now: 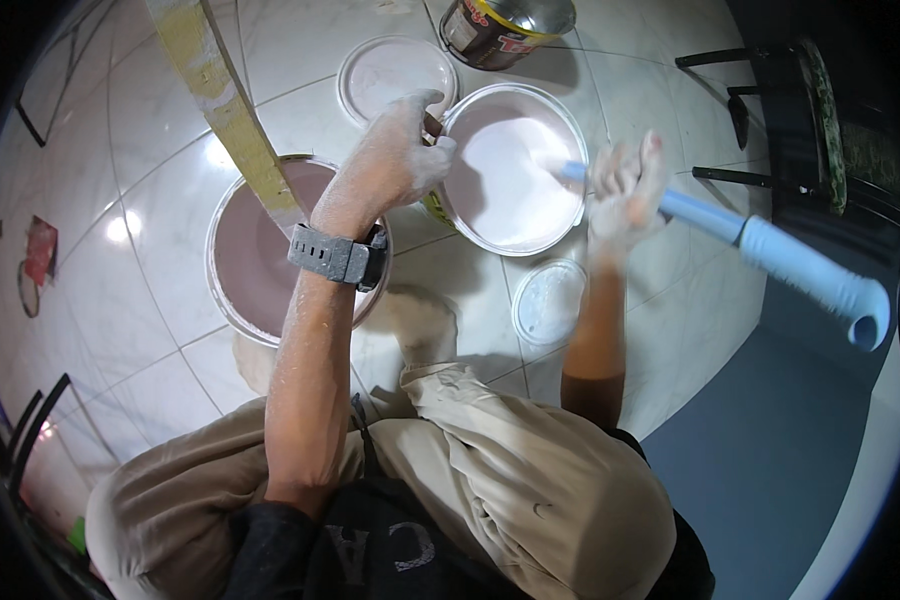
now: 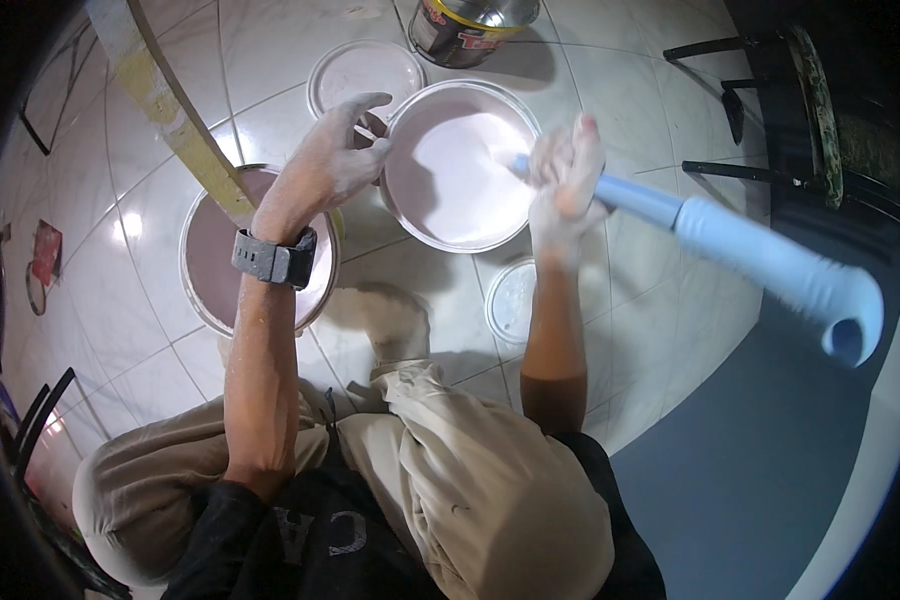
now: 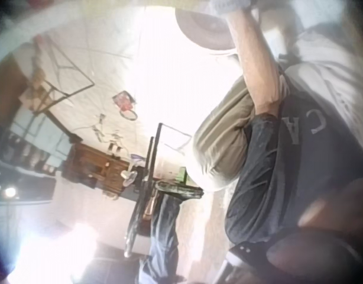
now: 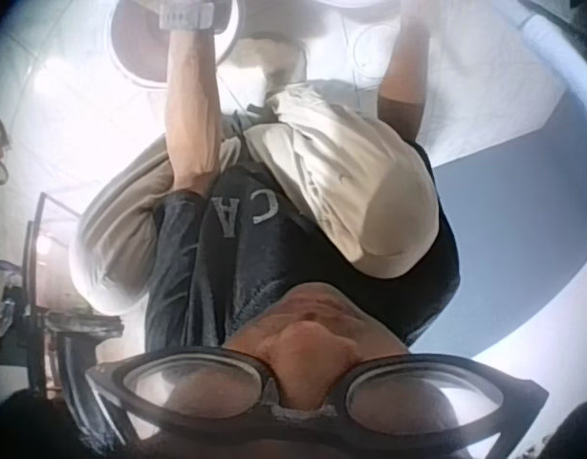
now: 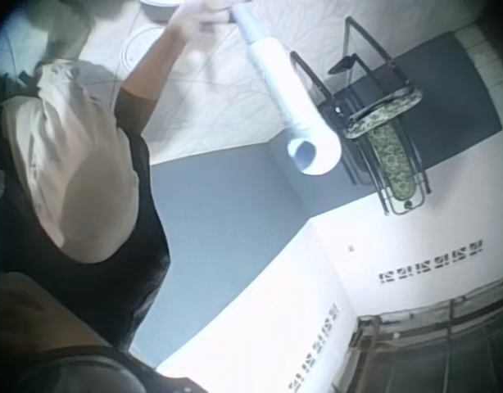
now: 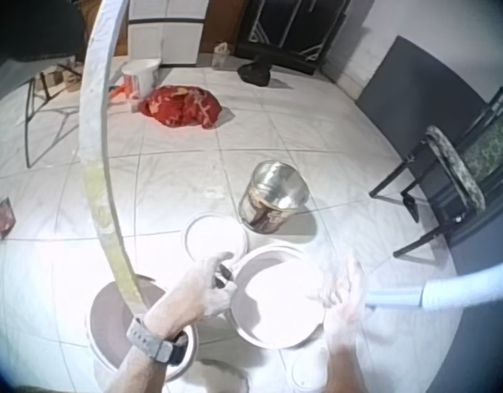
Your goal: The person sits on the floor and uses a blue-handled stirrer to mix white paint in a bucket. They then use a wooden stick to scrape the stirrer and mix a second bucket of pink paint.
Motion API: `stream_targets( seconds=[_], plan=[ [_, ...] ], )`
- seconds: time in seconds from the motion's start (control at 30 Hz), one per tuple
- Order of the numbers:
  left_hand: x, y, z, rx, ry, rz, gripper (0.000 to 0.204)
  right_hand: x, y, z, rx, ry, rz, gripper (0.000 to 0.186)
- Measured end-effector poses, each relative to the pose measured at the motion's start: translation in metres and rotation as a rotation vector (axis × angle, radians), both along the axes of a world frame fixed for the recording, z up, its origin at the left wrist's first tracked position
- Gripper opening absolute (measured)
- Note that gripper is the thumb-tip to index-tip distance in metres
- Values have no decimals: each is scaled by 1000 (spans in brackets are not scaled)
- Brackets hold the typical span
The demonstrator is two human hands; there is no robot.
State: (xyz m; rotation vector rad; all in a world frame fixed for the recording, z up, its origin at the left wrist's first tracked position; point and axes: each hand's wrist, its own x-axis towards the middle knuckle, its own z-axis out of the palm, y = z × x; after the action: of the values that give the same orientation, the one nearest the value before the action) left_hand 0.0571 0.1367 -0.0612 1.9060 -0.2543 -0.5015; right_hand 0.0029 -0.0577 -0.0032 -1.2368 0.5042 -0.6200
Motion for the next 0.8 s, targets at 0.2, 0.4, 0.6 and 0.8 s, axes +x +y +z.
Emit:
stream_targets(
  seconds=[0.2,0.4,0.6,0.8],
  plan=[
    [4,3,6,-29,-17,3,56,-41,32,1,-156,65,273,47],
    [5,-2,8,-34,16,2,56,21,39,15,20,-106,218,47],
    [5,2,1,-56,-11,15,55,4,9,-10,6,-12,-43,43],
    [4,0,10,-22,-32,8,55,-23,42,16,-95,43,291,43]
  ],
)
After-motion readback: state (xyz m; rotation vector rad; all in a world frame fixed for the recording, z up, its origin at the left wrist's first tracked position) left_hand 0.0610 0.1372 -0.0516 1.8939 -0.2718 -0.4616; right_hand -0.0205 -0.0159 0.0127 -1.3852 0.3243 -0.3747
